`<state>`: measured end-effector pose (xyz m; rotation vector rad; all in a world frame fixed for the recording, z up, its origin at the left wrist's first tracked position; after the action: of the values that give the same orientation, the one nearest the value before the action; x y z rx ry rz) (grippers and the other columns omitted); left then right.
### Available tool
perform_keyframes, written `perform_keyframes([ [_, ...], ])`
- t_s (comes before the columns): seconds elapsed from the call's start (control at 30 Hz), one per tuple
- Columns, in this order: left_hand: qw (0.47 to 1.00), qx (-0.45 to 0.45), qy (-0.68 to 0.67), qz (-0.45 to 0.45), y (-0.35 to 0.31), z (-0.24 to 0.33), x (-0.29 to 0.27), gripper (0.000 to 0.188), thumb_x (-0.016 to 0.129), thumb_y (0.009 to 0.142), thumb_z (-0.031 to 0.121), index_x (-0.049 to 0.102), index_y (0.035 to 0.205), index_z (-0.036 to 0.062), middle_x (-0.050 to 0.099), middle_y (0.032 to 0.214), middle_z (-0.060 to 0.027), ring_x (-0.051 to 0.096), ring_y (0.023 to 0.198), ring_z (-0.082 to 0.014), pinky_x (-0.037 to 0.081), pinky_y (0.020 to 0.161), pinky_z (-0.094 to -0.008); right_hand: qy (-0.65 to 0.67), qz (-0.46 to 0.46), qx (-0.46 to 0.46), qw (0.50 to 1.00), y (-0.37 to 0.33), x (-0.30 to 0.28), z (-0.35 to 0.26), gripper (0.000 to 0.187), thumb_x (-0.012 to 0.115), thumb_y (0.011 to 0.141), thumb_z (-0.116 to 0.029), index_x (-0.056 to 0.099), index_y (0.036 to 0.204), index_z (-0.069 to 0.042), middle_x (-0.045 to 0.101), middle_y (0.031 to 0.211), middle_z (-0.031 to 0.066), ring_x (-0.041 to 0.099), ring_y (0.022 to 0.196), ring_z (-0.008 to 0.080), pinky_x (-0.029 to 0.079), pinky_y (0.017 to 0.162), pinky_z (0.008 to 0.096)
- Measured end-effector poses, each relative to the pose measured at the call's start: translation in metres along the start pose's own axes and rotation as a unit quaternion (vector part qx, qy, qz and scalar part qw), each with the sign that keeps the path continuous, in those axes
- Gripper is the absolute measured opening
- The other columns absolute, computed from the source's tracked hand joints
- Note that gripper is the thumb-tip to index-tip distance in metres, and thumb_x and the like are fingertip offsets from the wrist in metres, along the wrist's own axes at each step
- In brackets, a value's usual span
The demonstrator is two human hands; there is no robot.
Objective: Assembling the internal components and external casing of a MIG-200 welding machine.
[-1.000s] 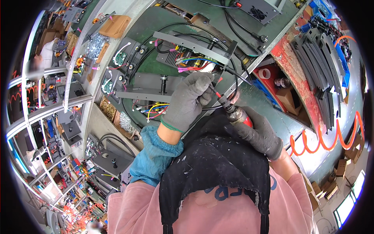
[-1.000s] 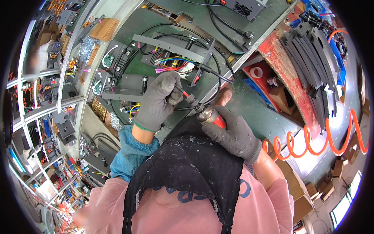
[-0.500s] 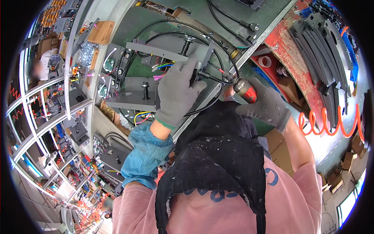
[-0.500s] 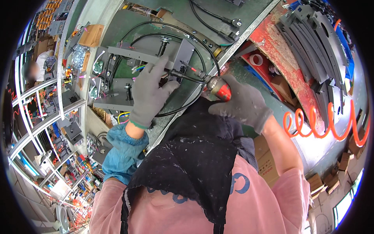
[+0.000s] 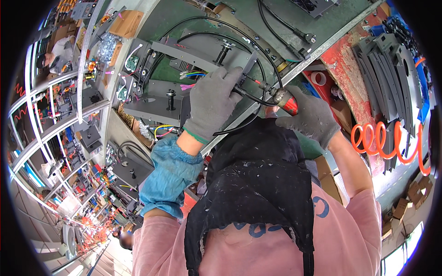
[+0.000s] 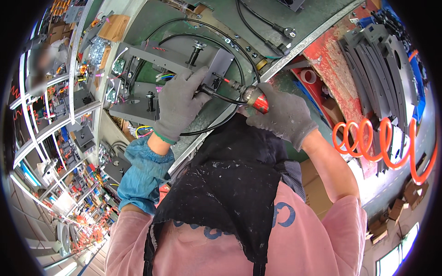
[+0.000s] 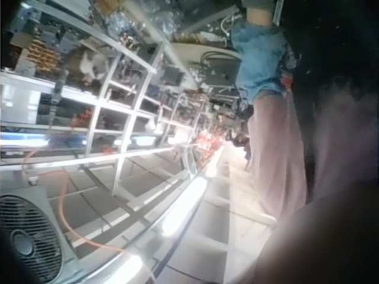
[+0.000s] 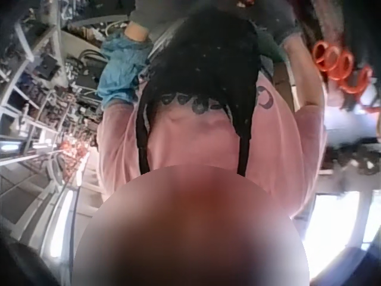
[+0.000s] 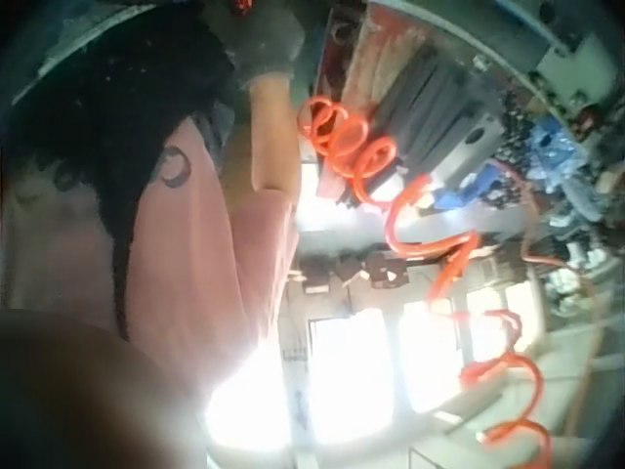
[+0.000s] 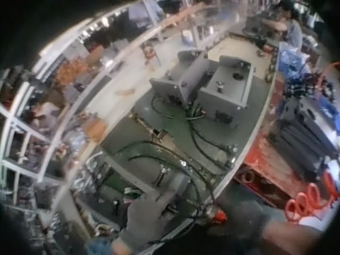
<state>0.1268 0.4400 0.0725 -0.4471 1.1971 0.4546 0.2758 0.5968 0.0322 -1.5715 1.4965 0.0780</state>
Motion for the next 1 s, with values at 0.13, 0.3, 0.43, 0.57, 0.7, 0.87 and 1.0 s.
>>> perform_keyframes([
  [0.13, 1.0, -0.001, 0.01, -0.001, 0.0, 0.001, 0.002, 0.047, 0.074, 0.071, 0.016, 0.06, 0.116, 0.0147, 0.059, 0.088, -0.0083, 0.063, 0.083, -0.0301, 0.05, 0.067, -0.0413, -0.019, 0.032, -0.015, 0.999, 0.003, 0.001, 0.0, 0.068, 0.077, 0.072, -0.04, 0.052, 0.129, -0.013, 0.067, 0.096, 0.0213, 0.065, 0.091, 0.0406, 0.05, 0.076, 0.0473],
  [0.3, 1.0, 0.006, 0.009, 0.001, 0.001, 0.0, 0.004, 0.047, 0.073, 0.071, 0.015, 0.06, 0.117, 0.0147, 0.059, 0.089, -0.0086, 0.063, 0.084, -0.0311, 0.05, 0.069, -0.0424, -0.059, 0.074, -0.04, 0.995, 0.006, 0.004, -0.001, 0.063, 0.075, 0.075, -0.039, 0.052, 0.128, -0.014, 0.068, 0.095, 0.02, 0.066, 0.088, 0.04, 0.051, 0.072, 0.048],
  [0.43, 1.0, 0.019, 0.01, 0.012, -0.001, -0.003, 0.005, 0.047, 0.072, 0.07, 0.014, 0.06, 0.116, 0.0137, 0.059, 0.091, -0.0095, 0.062, 0.087, -0.0313, 0.051, 0.07, -0.0433, -0.085, 0.091, -0.041, 0.991, 0.005, 0.005, -0.002, 0.062, 0.075, 0.076, -0.038, 0.053, 0.129, -0.015, 0.068, 0.095, 0.019, 0.066, 0.087, 0.0394, 0.051, 0.072, 0.0484],
  [0.57, 1.0, 0.014, -0.005, 0.001, -0.001, -0.004, 0.006, 0.045, 0.071, 0.07, 0.013, 0.06, 0.114, 0.0119, 0.06, 0.093, -0.0103, 0.062, 0.088, -0.0325, 0.05, 0.071, -0.0442, -0.116, 0.096, -0.028, 0.988, 0.006, 0.005, -0.007, 0.065, 0.075, 0.076, -0.04, 0.052, 0.131, -0.015, 0.068, 0.095, 0.0183, 0.066, 0.085, 0.0402, 0.051, 0.071, 0.0486],
  [0.7, 0.987, -0.022, -0.158, -0.027, -0.008, -0.012, 0.002, 0.042, 0.068, 0.078, 0.011, 0.059, 0.12, 0.009, 0.061, 0.093, -0.0071, 0.063, 0.085, -0.0231, 0.051, 0.072, -0.0364, -0.121, 0.08, 0.004, 0.99, -0.002, 0.001, -0.007, 0.071, 0.073, 0.076, -0.051, 0.049, 0.132, -0.015, 0.068, 0.099, 0.0178, 0.066, 0.088, 0.0409, 0.051, 0.072, 0.0487],
  [0.87, 0.681, -0.177, -0.707, -0.065, -0.052, -0.048, -0.007, 0.042, 0.052, 0.095, 0.011, 0.05, 0.135, -0.0031, 0.062, 0.118, -0.0122, 0.059, 0.091, -0.015, 0.05, 0.083, -0.0271, -0.009, 0.136, -0.036, 0.99, -0.037, 0.011, -0.023, 0.074, 0.074, 0.077, -0.053, 0.047, 0.131, -0.011, 0.069, 0.105, 0.0188, 0.066, 0.096, 0.0393, 0.052, 0.077, 0.0437],
  [1.0, 0.542, -0.222, -0.811, -0.003, -0.1, -0.066, -0.002, 0.04, 0.054, 0.098, 0.011, 0.049, 0.133, -0.0072, 0.06, 0.122, -0.0177, 0.061, 0.095, -0.0199, 0.051, 0.084, -0.0288, 0.124, 0.109, -0.127, 0.978, -0.052, 0.039, -0.06, 0.069, 0.078, 0.077, -0.042, 0.049, 0.13, -0.008, 0.068, 0.103, 0.0208, 0.066, 0.096, 0.0414, 0.052, 0.08, 0.0432],
])
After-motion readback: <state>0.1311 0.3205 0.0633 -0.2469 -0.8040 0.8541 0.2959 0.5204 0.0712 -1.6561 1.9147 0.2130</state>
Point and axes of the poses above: each hand's wrist, its own y-axis towards the middle knuckle, its own x-axis out of the palm, z = x × y, the point moved 5 cm from there along y, towards the middle knuckle
